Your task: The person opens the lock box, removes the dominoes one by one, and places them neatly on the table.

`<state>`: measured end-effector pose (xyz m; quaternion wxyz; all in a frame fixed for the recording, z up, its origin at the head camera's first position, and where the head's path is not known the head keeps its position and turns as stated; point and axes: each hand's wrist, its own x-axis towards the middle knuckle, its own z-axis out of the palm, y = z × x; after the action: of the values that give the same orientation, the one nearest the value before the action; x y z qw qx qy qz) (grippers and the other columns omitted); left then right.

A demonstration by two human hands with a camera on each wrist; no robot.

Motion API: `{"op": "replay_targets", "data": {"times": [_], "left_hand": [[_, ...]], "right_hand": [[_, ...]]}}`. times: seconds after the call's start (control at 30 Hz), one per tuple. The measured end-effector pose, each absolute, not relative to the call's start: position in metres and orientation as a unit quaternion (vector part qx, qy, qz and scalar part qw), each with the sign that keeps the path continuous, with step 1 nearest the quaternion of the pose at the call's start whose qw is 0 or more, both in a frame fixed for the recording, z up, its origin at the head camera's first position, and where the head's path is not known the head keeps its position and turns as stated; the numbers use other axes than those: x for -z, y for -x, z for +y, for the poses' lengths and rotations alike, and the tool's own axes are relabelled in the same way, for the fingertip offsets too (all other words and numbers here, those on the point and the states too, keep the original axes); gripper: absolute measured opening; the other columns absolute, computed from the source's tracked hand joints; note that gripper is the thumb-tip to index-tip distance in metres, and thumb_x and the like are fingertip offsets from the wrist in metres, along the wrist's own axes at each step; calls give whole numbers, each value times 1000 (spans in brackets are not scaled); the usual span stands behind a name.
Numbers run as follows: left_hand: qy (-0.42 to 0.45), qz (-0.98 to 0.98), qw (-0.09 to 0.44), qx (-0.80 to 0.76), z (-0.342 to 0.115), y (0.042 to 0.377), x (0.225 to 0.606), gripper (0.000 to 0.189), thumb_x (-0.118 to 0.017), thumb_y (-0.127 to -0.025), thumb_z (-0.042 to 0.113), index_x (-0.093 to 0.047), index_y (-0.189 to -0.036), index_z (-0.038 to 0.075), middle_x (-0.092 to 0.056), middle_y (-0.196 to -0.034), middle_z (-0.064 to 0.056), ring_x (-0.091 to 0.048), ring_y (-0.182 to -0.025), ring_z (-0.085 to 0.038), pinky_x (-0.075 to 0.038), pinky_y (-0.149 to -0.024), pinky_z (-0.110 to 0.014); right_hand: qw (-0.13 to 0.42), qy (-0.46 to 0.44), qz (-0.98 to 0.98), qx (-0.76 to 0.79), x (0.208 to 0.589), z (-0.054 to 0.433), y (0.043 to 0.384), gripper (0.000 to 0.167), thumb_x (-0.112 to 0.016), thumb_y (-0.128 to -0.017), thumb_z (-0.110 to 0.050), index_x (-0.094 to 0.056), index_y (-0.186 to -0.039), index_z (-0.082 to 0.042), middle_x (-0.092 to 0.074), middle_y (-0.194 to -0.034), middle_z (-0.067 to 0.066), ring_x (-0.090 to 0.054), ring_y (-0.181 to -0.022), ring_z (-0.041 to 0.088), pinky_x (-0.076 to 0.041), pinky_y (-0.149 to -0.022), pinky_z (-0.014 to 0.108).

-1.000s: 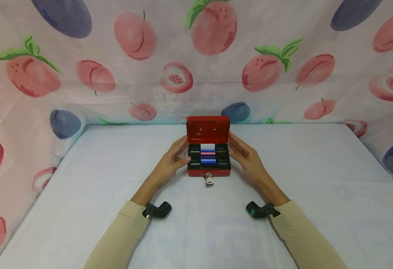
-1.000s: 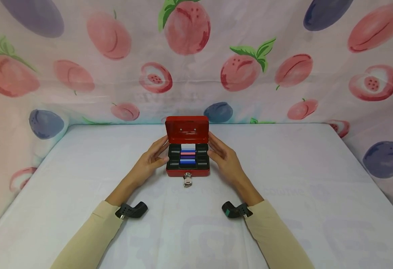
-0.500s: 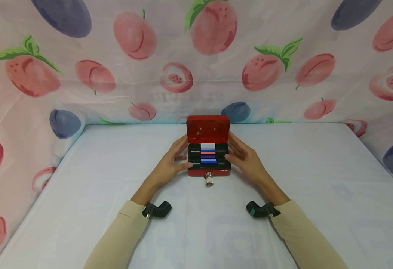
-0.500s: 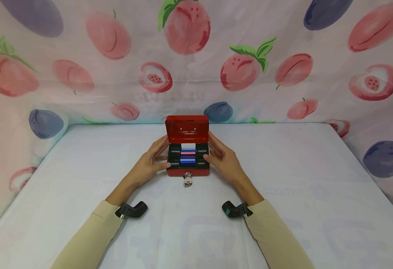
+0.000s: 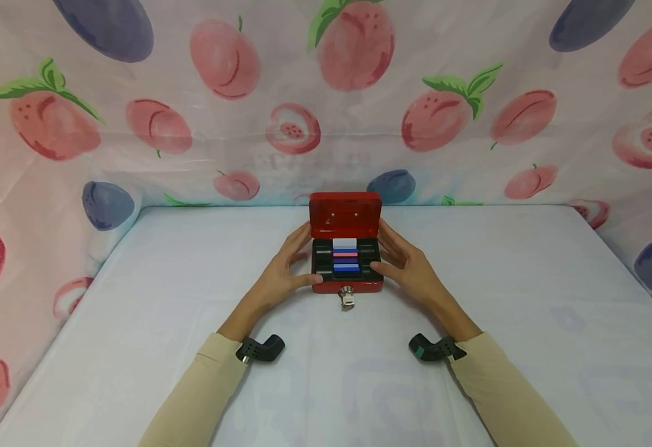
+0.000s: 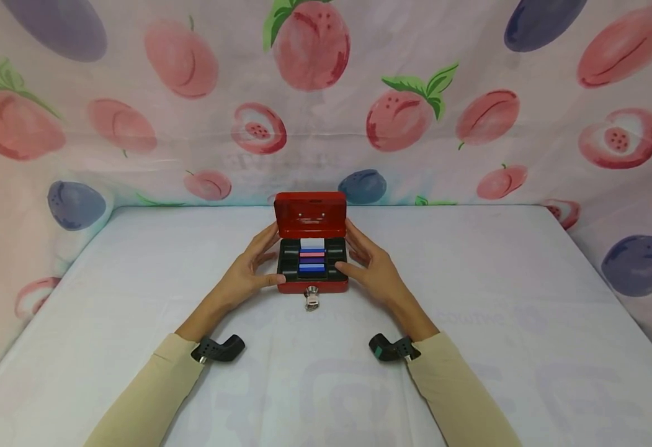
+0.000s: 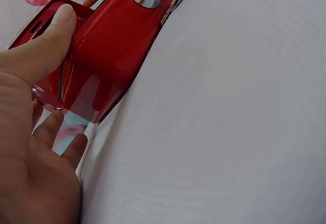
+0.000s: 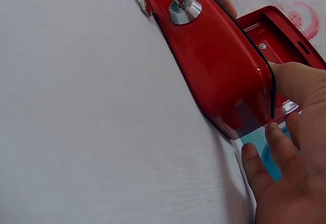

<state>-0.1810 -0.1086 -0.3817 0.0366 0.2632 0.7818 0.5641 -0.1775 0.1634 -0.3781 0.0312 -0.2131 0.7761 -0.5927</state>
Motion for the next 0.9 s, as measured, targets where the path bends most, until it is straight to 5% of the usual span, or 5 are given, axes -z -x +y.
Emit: {"op": "replay_targets", "data": {"times": [0.23, 0.43, 0.63, 0.9], "left_hand": [[-269, 791, 33, -549, -108, 182, 384, 95, -75, -80, 4, -15, -153, 7, -10, -159, -11, -16, -143, -26, -27, -109, -51], [-268, 800, 25, -536, -110, 196, 408, 102, -78, -79, 10, -11, -155, 21, -9, -159, 1, -15, -143, -20, -27, -110, -48], [-245, 815, 27, -524, -113, 199, 415, 102, -80, -78, 25, -12, -154, 34, -13, -158, 11, -15, -142, -13, -26, -111, -44], [-241, 821, 27, -517, -112, 200, 415, 103, -80, -77, 27, -12, -154, 35, -13, -158, 10, -17, -142, -16, -26, -111, -45]], "right_hand": [[30, 218, 776, 591, 383, 165, 179, 77, -63, -91, 0, -19, -153, -9, -23, -155, 11, -29, -138, 31, -32, -106, 50], [26, 227, 766, 600, 385, 165, 180, 77, -62, -90, 3, -19, -153, -8, -21, -156, 11, -29, -138, 34, -29, -107, 52], [-12, 234, 783, 577, 384, 163, 179, 69, -60, -92, 1, -25, -151, -5, -27, -153, 14, -31, -136, 38, -30, -106, 55], [-59, 215, 796, 562, 395, 165, 184, 59, -60, -93, -2, -36, -147, -4, -37, -148, 15, -38, -130, 40, -35, -102, 56]]}}
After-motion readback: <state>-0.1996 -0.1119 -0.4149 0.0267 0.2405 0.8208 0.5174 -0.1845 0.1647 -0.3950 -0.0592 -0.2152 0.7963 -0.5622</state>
